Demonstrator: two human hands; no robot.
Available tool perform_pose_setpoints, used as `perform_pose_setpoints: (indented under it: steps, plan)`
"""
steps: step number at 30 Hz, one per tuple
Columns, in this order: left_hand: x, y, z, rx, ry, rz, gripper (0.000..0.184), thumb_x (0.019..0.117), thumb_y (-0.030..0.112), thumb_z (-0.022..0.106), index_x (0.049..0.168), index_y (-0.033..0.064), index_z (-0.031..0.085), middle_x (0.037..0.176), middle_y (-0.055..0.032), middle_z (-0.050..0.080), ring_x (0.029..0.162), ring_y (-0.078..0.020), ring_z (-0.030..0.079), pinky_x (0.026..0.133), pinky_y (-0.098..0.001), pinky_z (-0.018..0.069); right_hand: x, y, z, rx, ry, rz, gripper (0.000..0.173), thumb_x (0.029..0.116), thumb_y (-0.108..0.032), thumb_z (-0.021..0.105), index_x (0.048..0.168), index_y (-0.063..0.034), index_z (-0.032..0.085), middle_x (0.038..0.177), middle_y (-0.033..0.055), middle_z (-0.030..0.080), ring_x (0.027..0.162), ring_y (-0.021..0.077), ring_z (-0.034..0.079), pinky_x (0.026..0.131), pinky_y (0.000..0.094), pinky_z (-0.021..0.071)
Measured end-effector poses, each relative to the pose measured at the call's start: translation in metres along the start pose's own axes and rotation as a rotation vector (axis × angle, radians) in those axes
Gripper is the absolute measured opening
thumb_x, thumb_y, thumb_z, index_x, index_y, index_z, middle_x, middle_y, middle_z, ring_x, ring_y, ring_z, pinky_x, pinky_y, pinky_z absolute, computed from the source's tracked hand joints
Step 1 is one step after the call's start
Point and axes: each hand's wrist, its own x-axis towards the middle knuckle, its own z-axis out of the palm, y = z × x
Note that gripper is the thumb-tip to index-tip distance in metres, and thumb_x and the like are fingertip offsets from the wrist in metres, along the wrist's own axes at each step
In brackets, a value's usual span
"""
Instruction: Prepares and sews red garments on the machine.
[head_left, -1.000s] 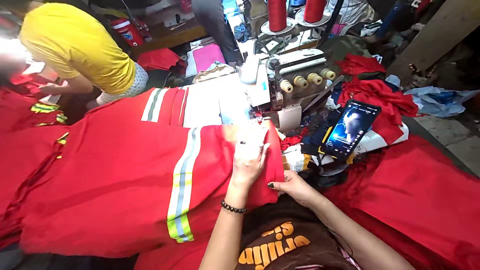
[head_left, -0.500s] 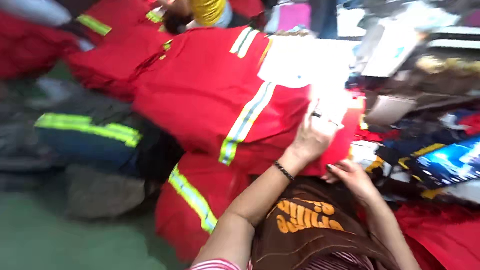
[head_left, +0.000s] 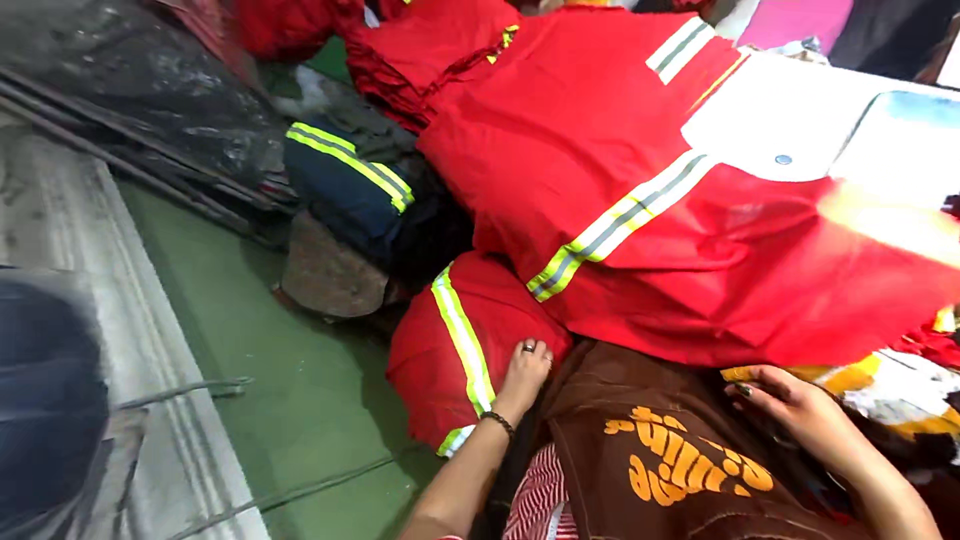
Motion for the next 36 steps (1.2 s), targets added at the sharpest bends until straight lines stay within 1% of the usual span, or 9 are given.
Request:
perform_pose_setpoints:
  steps: [6,9,12,14,17,22,26,32,36]
  plan:
    - [0.031,0.001,-0.019,-0.280,-0.143,-0.013,0.019,0.0986,0.002,0.056,0.105,-0.0050,0.073,0.112,-0.0250,0.069,0.114,-0.0421,0.064,0.100,-0.0553,0.0507,-0.005,-0.012,-0.004,-0.119,-0.098,-0.120,0.026,0.0997,-0.011,0.063,0.121,0.0032,0.067,0.108,0.0166,0.074,0.099,0.0282,0.072,0.094,0.0507,0.0561]
    - [0.024,-0.030,-0.046,-0.873,0.076,-0.168,0.014,0.0942,0.002,0.066,0.102,-0.0065,0.075,0.103,-0.0164,0.075,0.100,-0.0221,0.072,0.098,-0.0398,0.0557,-0.010,-0.007,-0.010,-0.113,-0.119,-0.052,0.030,0.1006,-0.012,0.063,0.124,0.0064,0.065,0.112,0.0215,0.072,0.104,0.0350,0.071,0.098,0.0556,0.0530]
    - [0.011,-0.062,-0.072,-1.424,0.519,-0.646,0.019,0.1009,0.001,0.053,0.115,-0.0081,0.062,0.103,-0.0101,0.070,0.090,-0.0105,0.066,0.083,-0.0293,0.0558,-0.013,-0.002,-0.014,-0.108,-0.110,0.000,0.030,0.1011,-0.011,0.062,0.126,0.0061,0.065,0.114,0.0233,0.071,0.107,0.0365,0.069,0.101,0.0568,0.0508]
    - [-0.002,-0.089,-0.070,-1.596,0.699,-0.898,0.038,0.1115,0.023,0.038,0.134,-0.0035,0.054,0.119,-0.0126,0.067,0.100,-0.0143,0.065,0.086,-0.0324,0.0546,-0.014,-0.001,-0.015,-0.105,-0.124,0.014,0.031,0.1018,-0.012,0.061,0.127,0.0056,0.064,0.116,0.0229,0.071,0.108,0.0357,0.069,0.101,0.0553,0.0506]
    - [-0.022,-0.118,-0.061,-1.802,0.555,-0.959,0.082,0.1051,0.064,0.009,0.152,0.0039,0.038,0.143,-0.0158,0.057,0.124,-0.0244,0.059,0.099,-0.0458,0.0495,-0.010,-0.003,-0.012,-0.096,-0.129,0.010,0.032,0.1018,-0.013,0.062,0.127,0.0054,0.064,0.116,0.0224,0.071,0.108,0.0345,0.069,0.101,0.0545,0.0508]
    - [-0.006,-0.117,-0.075,-1.496,0.427,-0.954,0.030,0.1065,0.034,0.053,0.114,0.0051,0.059,0.083,-0.0020,0.060,0.067,-0.0103,0.058,0.062,-0.0297,0.0526,-0.001,0.011,-0.003,-0.116,-0.066,-0.090,0.028,0.0993,-0.014,0.064,0.122,0.0014,0.067,0.109,0.0160,0.074,0.101,0.0279,0.071,0.095,0.0528,0.0547]
    - [0.010,-0.126,-0.083,-1.046,0.275,-0.974,0.040,0.0924,0.008,0.072,0.129,-0.0053,0.062,0.118,-0.0209,0.067,0.097,-0.0247,0.067,0.084,-0.0422,0.0563,-0.005,0.008,-0.002,-0.097,-0.069,-0.074,0.030,0.0991,-0.016,0.062,0.125,-0.0008,0.066,0.109,0.0133,0.074,0.099,0.0241,0.072,0.093,0.0492,0.0569]
    - [0.020,-0.143,-0.074,-0.720,0.321,-0.960,0.027,0.0950,0.011,0.067,0.118,-0.0044,0.070,0.117,-0.0219,0.070,0.114,-0.0324,0.066,0.103,-0.0513,0.0489,-0.014,0.012,-0.007,-0.085,-0.062,-0.037,0.028,0.0985,-0.012,0.061,0.124,-0.0009,0.066,0.108,0.0134,0.074,0.098,0.0227,0.072,0.092,0.0464,0.0572]
    - [0.025,-0.146,-0.112,-0.849,0.692,-0.991,0.027,0.0997,0.003,0.058,0.121,-0.0126,0.064,0.125,-0.0288,0.064,0.119,-0.0343,0.062,0.105,-0.0479,0.0471,-0.012,0.008,-0.008,-0.104,-0.062,-0.064,0.028,0.0982,-0.011,0.063,0.122,0.0027,0.066,0.108,0.0169,0.073,0.098,0.0257,0.071,0.094,0.0491,0.0554]
